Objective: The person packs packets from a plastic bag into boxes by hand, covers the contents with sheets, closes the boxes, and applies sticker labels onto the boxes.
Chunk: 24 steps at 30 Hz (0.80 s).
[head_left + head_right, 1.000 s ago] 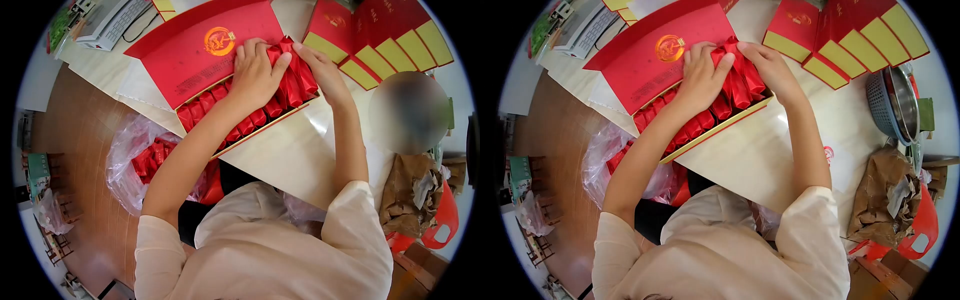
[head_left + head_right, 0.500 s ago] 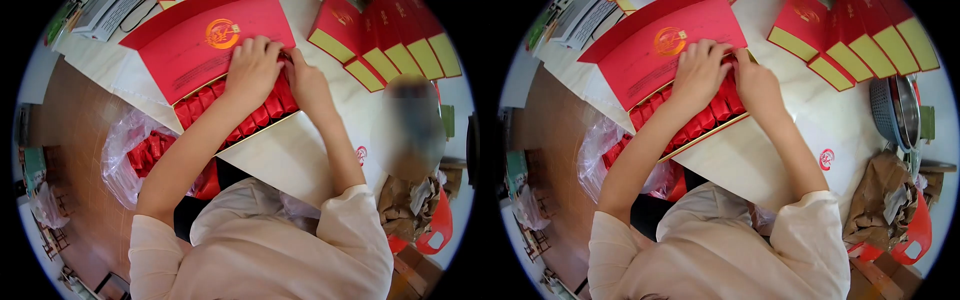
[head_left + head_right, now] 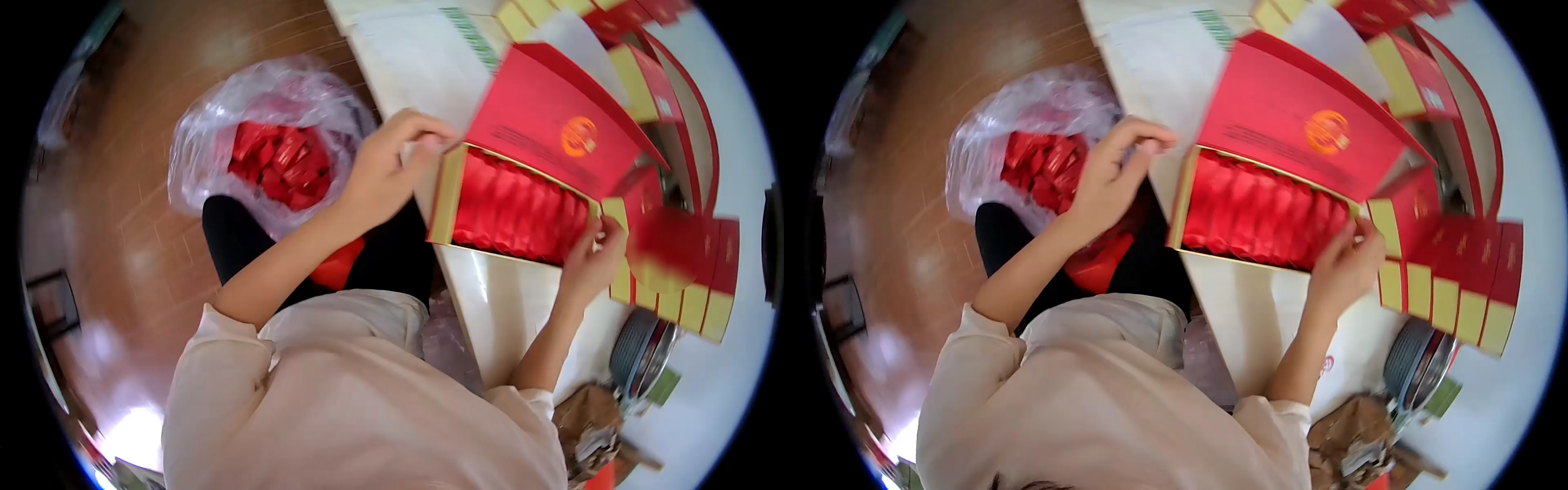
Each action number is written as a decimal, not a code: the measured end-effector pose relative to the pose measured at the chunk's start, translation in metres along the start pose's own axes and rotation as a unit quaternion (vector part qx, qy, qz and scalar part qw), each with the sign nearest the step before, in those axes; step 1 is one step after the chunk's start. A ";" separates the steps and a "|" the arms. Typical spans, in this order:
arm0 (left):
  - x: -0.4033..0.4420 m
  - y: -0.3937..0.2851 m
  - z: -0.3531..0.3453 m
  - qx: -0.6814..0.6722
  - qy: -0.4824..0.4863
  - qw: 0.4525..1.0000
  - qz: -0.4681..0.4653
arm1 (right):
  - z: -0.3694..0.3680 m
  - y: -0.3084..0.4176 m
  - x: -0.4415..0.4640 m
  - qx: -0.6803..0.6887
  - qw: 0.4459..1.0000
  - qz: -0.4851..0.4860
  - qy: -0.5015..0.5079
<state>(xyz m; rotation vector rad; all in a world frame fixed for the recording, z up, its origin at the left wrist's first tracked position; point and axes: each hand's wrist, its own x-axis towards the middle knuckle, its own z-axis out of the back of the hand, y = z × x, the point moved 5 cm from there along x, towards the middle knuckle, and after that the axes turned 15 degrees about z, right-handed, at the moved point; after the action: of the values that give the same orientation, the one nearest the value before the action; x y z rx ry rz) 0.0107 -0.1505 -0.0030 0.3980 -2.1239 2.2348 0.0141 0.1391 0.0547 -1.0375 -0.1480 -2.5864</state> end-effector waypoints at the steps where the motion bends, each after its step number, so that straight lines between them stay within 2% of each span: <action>1: -0.013 0.030 0.027 -0.003 -0.055 0.996 0.065 | 0.003 0.009 0.004 0.043 0.999 -0.017 0.003; 3: -0.047 0.072 0.075 -0.015 -0.108 0.981 0.163 | 0.003 0.038 0.004 0.134 0.989 -0.059 0.005; 4: -0.066 0.091 0.094 0.013 -0.112 0.973 0.201 | 0.000 0.058 0.001 0.192 0.980 -0.044 -0.022; 5: -0.085 0.105 0.109 0.008 -0.122 0.970 0.209 | 0.000 0.087 0.000 0.214 0.976 0.012 -0.043; 7: -0.118 0.139 0.136 -0.016 -0.153 0.947 0.283 | -0.009 0.153 -0.006 0.353 0.930 0.100 0.010; 8: -0.130 0.154 0.147 -0.025 -0.159 0.943 0.290 | -0.015 0.189 -0.007 0.390 0.907 0.156 0.037; 9: -0.142 0.172 0.158 -0.024 -0.169 0.932 0.320 | -0.031 0.218 -0.018 0.453 0.880 0.101 0.100; 10: -0.155 0.188 0.167 -0.024 -0.180 0.919 0.350 | -0.048 0.252 -0.019 0.490 0.853 0.113 0.143; 12: -0.170 0.221 0.188 -0.069 -0.218 0.905 0.359 | -0.104 0.306 -0.035 0.500 0.824 0.091 0.250; 13: -0.175 0.236 0.200 -0.102 -0.245 0.894 0.360 | -0.137 0.325 -0.049 0.472 0.829 0.096 0.283; 15: -0.181 0.256 0.222 -0.130 -0.289 0.871 0.375 | -0.204 0.347 -0.085 0.472 0.800 0.133 0.345; 17: -0.189 0.277 0.243 -0.332 -0.402 0.757 0.395 | -0.262 0.371 -0.110 0.449 0.762 0.152 0.442; 18: -0.186 0.276 0.252 -0.382 -0.426 0.720 0.392 | -0.290 0.381 -0.122 0.436 0.741 0.153 0.487; 19: -0.185 0.278 0.260 -0.389 -0.436 0.709 0.395 | -0.318 0.391 -0.135 0.433 0.734 0.161 0.498; 21: -0.183 0.281 0.277 -0.377 -0.455 0.722 0.360 | -0.362 0.418 -0.150 0.398 0.746 0.260 0.466; 22: -0.183 0.283 0.282 -0.382 -0.464 0.713 0.362 | -0.379 0.433 -0.152 0.396 0.741 0.265 0.474; 24: -0.184 0.280 0.290 -0.388 -0.475 0.696 0.373 | -0.402 0.459 -0.166 0.344 0.699 0.322 0.538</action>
<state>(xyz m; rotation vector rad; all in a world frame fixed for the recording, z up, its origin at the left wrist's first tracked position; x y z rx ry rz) 0.1795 -0.4272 -0.3052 0.8520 -4.0769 0.9077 0.0283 -0.3321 -0.3661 0.6532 -0.3247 -1.7851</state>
